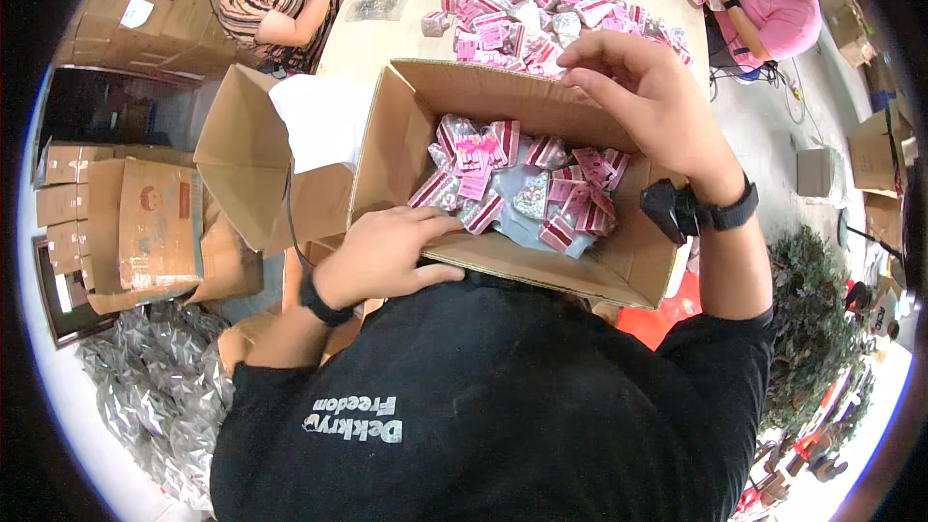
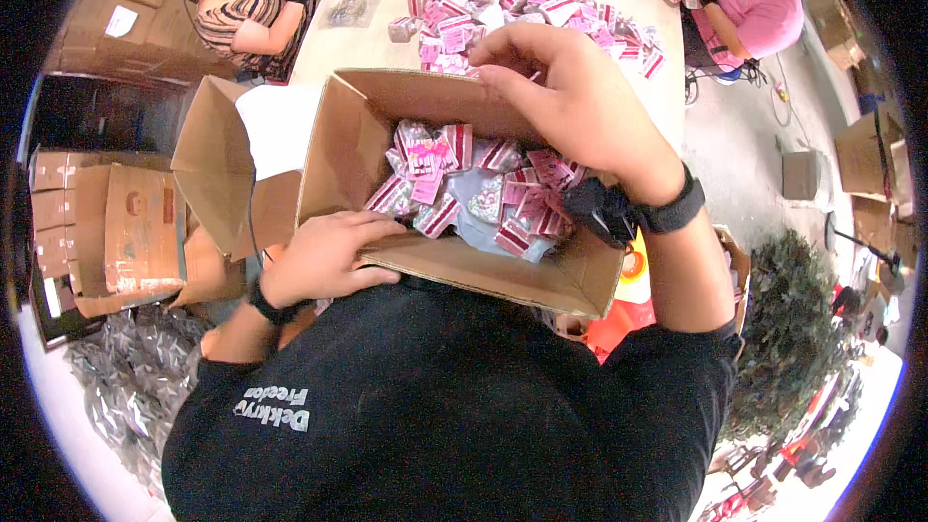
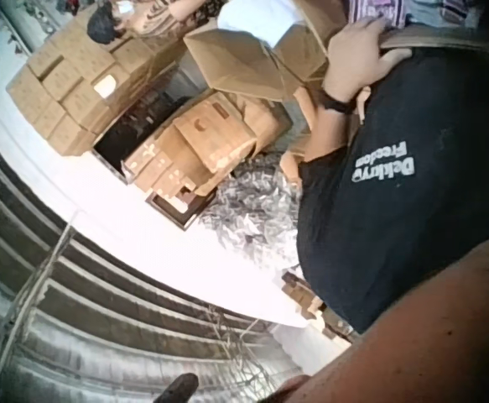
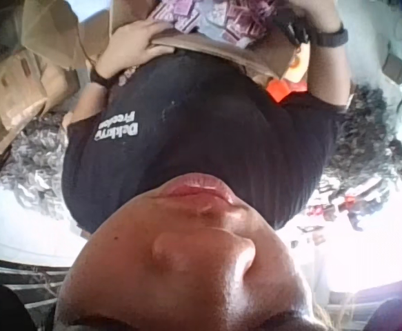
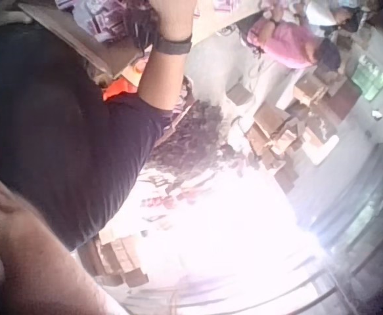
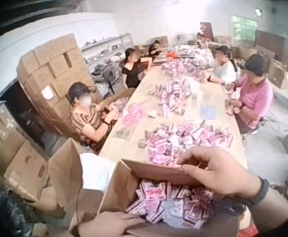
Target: Packing small pink and white packages into cardboard boxes and sealing them with tape.
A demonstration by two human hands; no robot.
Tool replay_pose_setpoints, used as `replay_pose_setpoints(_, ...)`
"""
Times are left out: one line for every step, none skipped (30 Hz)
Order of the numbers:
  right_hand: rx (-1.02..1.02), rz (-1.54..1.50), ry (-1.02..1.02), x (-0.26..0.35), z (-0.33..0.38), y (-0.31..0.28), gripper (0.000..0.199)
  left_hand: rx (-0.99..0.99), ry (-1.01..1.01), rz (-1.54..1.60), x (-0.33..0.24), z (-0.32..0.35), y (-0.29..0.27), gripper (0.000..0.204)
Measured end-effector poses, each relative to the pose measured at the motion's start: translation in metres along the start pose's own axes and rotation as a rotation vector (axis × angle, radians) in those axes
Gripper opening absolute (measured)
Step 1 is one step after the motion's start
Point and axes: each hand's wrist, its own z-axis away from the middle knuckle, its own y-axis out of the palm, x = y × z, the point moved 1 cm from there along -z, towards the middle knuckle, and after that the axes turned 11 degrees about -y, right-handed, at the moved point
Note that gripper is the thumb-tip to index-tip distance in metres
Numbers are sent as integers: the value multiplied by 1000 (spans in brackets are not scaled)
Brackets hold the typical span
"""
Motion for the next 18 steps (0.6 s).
replay_pose_setpoints(-63, 2, -24, 0, 4, 0, 20, 206, 52, 177, 3, -2, -10, 49)
replay_pose_setpoints(-128, 3, -46, 1, 8, 1, 20, 413, 109, 356, 4, -7, -22, 51)
replay_pose_setpoints(-133, 2, -28, 4, 11, 4, 18, 674, -5, 167, -2, -23, -37, 56)
replay_pose_setpoints(-122, -7, -35, 4, 13, 6, 18, 602, 9, 33, -14, -36, -50, 55)
replay_pose_setpoints(-142, -52, -26, 3, 19, 6, 18, 598, 76, -56, -25, -62, -57, 52)
replay_pose_setpoints(-151, -107, -32, 4, 24, 8, 18, 505, 149, 8, -27, -84, -45, 47)
replay_pose_setpoints(-121, -65, -27, 8, 25, 8, 19, 298, 253, -20, -21, -107, -29, 45)
replay_pose_setpoints(-119, -68, -16, 13, 32, 8, 19, 311, 341, -193, -18, -137, -11, 47)
replay_pose_setpoints(-109, -9, 2, 17, 38, 9, 20, 422, 243, -461, -26, -148, 1, 52)
replay_pose_setpoints(-104, 57, 21, 21, 44, 9, 21, 394, 257, -640, -15, -158, 28, 52)
replay_pose_setpoints(-112, 76, 41, 22, 56, 9, 23, 448, 158, -862, -25, -161, 46, 48)
replay_pose_setpoints(-121, 63, 40, 21, 66, 13, 23, 707, 71, -980, -34, -163, 53, 47)
replay_pose_setpoints(-166, 105, 74, 23, 80, 16, 24, 548, -133, -906, -18, -168, 88, 46)
replay_pose_setpoints(-210, 149, 108, 26, 94, 19, 25, 383, -329, -820, 0, -172, 121, 46)
replay_pose_setpoints(-230, 144, 173, 28, 113, 23, 27, 199, -192, -838, -12, -154, 111, 44)
replay_pose_setpoints(-285, 118, 220, 32, 129, 30, 25, 69, 3, -879, 4, -155, 112, 41)
replay_pose_setpoints(-317, 34, 285, 31, 144, 38, 23, 90, 43, -772, 21, -165, 108, 39)
replay_pose_setpoints(-353, -49, 355, 29, 157, 45, 21, 115, 93, -664, 31, -177, 99, 36)
